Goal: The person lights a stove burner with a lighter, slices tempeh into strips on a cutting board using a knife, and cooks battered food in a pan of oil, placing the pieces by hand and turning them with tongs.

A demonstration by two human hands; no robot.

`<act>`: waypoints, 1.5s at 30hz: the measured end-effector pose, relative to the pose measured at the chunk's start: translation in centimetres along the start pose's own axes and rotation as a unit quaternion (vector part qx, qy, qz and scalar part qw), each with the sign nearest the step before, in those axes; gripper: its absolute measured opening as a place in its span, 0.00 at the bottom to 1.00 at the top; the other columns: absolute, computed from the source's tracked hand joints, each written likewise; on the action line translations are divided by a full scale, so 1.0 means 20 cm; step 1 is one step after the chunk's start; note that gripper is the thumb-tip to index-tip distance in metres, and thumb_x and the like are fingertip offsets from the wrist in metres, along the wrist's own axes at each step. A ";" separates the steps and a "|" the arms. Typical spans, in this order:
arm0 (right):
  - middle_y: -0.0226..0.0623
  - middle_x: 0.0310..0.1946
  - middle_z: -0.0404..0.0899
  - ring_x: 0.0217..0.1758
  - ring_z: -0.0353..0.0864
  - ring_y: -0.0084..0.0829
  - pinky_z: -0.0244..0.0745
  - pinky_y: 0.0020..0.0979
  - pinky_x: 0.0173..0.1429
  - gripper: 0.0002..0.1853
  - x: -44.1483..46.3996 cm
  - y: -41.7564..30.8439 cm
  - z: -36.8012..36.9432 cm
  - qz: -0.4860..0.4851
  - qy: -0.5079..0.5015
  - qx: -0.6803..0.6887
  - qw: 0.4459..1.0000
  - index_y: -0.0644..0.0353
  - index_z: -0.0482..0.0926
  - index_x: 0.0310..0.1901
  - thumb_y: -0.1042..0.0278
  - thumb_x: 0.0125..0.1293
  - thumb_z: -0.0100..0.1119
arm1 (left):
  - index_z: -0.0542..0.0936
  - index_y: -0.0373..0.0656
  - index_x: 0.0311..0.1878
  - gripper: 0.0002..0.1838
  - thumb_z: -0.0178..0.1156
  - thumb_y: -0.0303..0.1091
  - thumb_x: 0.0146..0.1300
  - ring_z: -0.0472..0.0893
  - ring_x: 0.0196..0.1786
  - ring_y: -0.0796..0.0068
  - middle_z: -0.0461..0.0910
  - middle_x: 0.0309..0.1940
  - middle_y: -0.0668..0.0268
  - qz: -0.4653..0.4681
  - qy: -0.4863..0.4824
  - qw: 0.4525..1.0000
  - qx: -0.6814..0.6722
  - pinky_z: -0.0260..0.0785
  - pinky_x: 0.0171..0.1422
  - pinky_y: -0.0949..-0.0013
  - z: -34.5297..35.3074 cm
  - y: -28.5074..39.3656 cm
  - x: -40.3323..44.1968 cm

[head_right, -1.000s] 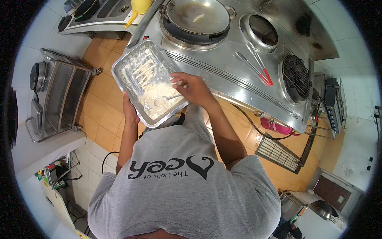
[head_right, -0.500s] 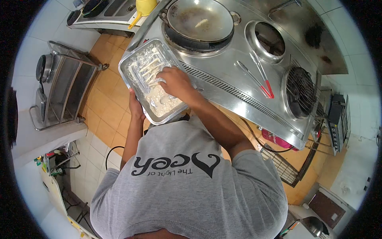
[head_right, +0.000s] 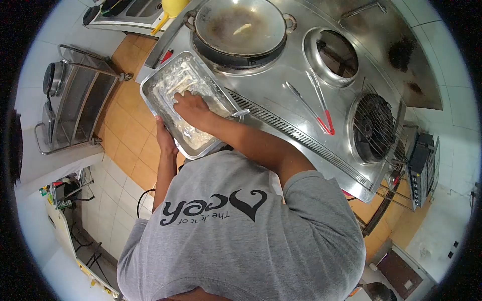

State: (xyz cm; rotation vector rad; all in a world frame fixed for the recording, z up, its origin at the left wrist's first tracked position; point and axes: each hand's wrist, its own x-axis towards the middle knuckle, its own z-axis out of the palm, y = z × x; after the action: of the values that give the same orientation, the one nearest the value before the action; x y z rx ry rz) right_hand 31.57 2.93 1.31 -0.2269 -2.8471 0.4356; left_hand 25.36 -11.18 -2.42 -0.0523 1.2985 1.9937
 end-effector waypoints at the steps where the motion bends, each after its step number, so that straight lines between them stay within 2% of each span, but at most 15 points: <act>1: 0.38 0.43 0.78 0.46 0.80 0.40 0.81 0.37 0.45 0.06 -0.01 0.01 -0.02 -0.011 -0.011 0.001 1.000 0.59 0.84 0.33 0.72 0.53 0.61 | 0.65 0.38 0.67 0.29 0.37 0.53 0.77 0.75 0.59 0.64 0.72 0.60 0.57 -0.002 0.004 1.000 0.002 0.68 0.64 0.62 0.00 -0.01 0.00; 3: 0.38 0.44 0.78 0.46 0.80 0.40 0.81 0.38 0.46 0.07 -0.02 0.02 -0.05 -0.035 -0.032 0.003 0.999 0.59 0.84 0.34 0.72 0.54 0.61 | 0.65 0.38 0.67 0.29 0.38 0.53 0.77 0.74 0.59 0.64 0.72 0.60 0.57 -0.003 0.013 1.000 0.006 0.67 0.64 0.62 0.01 -0.02 -0.01; 6: 0.38 0.40 0.78 0.46 0.79 0.39 0.79 0.37 0.47 0.08 -0.04 0.06 -0.10 -0.051 -0.045 0.033 0.997 0.60 0.82 0.36 0.73 0.52 0.61 | 0.66 0.38 0.66 0.28 0.38 0.52 0.77 0.74 0.59 0.65 0.72 0.60 0.58 0.004 0.045 0.999 0.013 0.67 0.64 0.62 0.04 -0.04 -0.02; 9: 0.37 0.38 0.80 0.45 0.80 0.39 0.78 0.39 0.48 0.09 -0.01 0.06 -0.11 -0.059 -0.077 0.050 0.994 0.59 0.82 0.36 0.71 0.52 0.62 | 0.66 0.39 0.65 0.27 0.38 0.52 0.77 0.74 0.59 0.66 0.73 0.60 0.59 -0.009 0.033 0.999 -0.010 0.67 0.64 0.62 0.03 -0.03 -0.02; 15: 0.38 0.35 0.81 0.44 0.82 0.42 0.79 0.41 0.46 0.07 -0.02 0.13 -0.16 -0.106 -0.029 0.075 0.991 0.55 0.84 0.34 0.72 0.52 0.60 | 0.66 0.40 0.66 0.28 0.38 0.53 0.77 0.74 0.60 0.65 0.73 0.59 0.59 0.007 0.003 1.000 -0.020 0.67 0.65 0.61 0.04 -0.06 -0.02; 21: 0.41 0.32 0.83 0.42 0.83 0.45 0.79 0.43 0.45 0.07 -0.03 0.23 -0.25 -0.084 -0.072 0.042 0.993 0.56 0.85 0.31 0.74 0.50 0.60 | 0.65 0.39 0.67 0.30 0.38 0.55 0.76 0.74 0.62 0.63 0.71 0.62 0.58 -0.005 0.001 1.000 -0.020 0.67 0.66 0.60 0.10 -0.05 -0.07; 24: 0.39 0.33 0.83 0.41 0.82 0.43 0.78 0.43 0.46 0.09 -0.02 0.24 -0.25 -0.055 -0.102 0.054 0.992 0.57 0.85 0.33 0.72 0.51 0.58 | 0.64 0.38 0.68 0.31 0.39 0.55 0.76 0.74 0.62 0.62 0.70 0.64 0.57 0.000 0.007 1.000 -0.016 0.67 0.67 0.59 0.10 -0.06 -0.08; 30: 0.43 0.34 0.84 0.38 0.84 0.44 0.78 0.42 0.45 0.15 -0.02 0.29 -0.33 -0.013 -0.041 0.151 0.988 0.54 0.86 0.42 0.71 0.51 0.60 | 0.63 0.37 0.69 0.32 0.38 0.56 0.76 0.73 0.63 0.60 0.69 0.65 0.56 -0.002 0.026 0.999 -0.020 0.66 0.67 0.59 0.10 -0.04 -0.07; 33: 0.40 0.33 0.85 0.38 0.84 0.43 0.78 0.41 0.44 0.15 0.01 0.30 -0.39 0.013 -0.063 0.161 0.985 0.53 0.85 0.43 0.71 0.52 0.60 | 0.63 0.37 0.69 0.32 0.38 0.55 0.76 0.73 0.63 0.60 0.69 0.65 0.56 -0.003 0.038 0.999 -0.022 0.66 0.67 0.59 0.12 -0.03 -0.08; 36: 0.38 0.33 0.85 0.37 0.85 0.41 0.78 0.40 0.44 0.16 0.03 0.38 -0.45 -0.006 -0.013 0.203 0.979 0.52 0.85 0.45 0.70 0.52 0.62 | 0.63 0.37 0.69 0.31 0.38 0.54 0.76 0.73 0.63 0.60 0.69 0.65 0.56 -0.003 0.048 0.999 -0.024 0.66 0.67 0.58 0.15 -0.02 -0.09; 39: 0.35 0.33 0.86 0.36 0.85 0.39 0.78 0.37 0.44 0.17 0.04 0.54 -0.52 0.003 0.049 0.223 0.974 0.52 0.84 0.47 0.69 0.52 0.64 | 0.62 0.37 0.69 0.31 0.38 0.54 0.76 0.73 0.63 0.60 0.69 0.65 0.56 0.002 0.040 0.999 -0.036 0.66 0.67 0.58 0.10 -0.05 -0.06; 42: 0.35 0.34 0.86 0.37 0.86 0.38 0.78 0.34 0.44 0.18 0.03 0.75 -0.64 0.086 0.055 0.221 0.970 0.52 0.84 0.48 0.69 0.53 0.64 | 0.64 0.36 0.69 0.32 0.39 0.55 0.76 0.73 0.64 0.58 0.70 0.65 0.55 0.002 0.070 0.997 -0.033 0.65 0.68 0.58 0.12 -0.03 -0.08; 45: 0.31 0.32 0.86 0.37 0.86 0.39 0.80 0.38 0.44 0.18 -0.02 1.07 -0.64 0.118 0.097 0.154 0.976 0.46 0.85 0.47 0.69 0.52 0.63 | 0.64 0.36 0.69 0.33 0.39 0.56 0.75 0.72 0.64 0.58 0.70 0.65 0.55 0.009 0.087 0.996 -0.031 0.65 0.69 0.58 0.10 -0.06 -0.07</act>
State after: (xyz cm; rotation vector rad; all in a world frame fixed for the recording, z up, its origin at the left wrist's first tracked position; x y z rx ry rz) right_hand 37.81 26.48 6.50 -0.5184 -2.5272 0.8454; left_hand 27.70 -10.12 -1.90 -0.2496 1.3477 2.0831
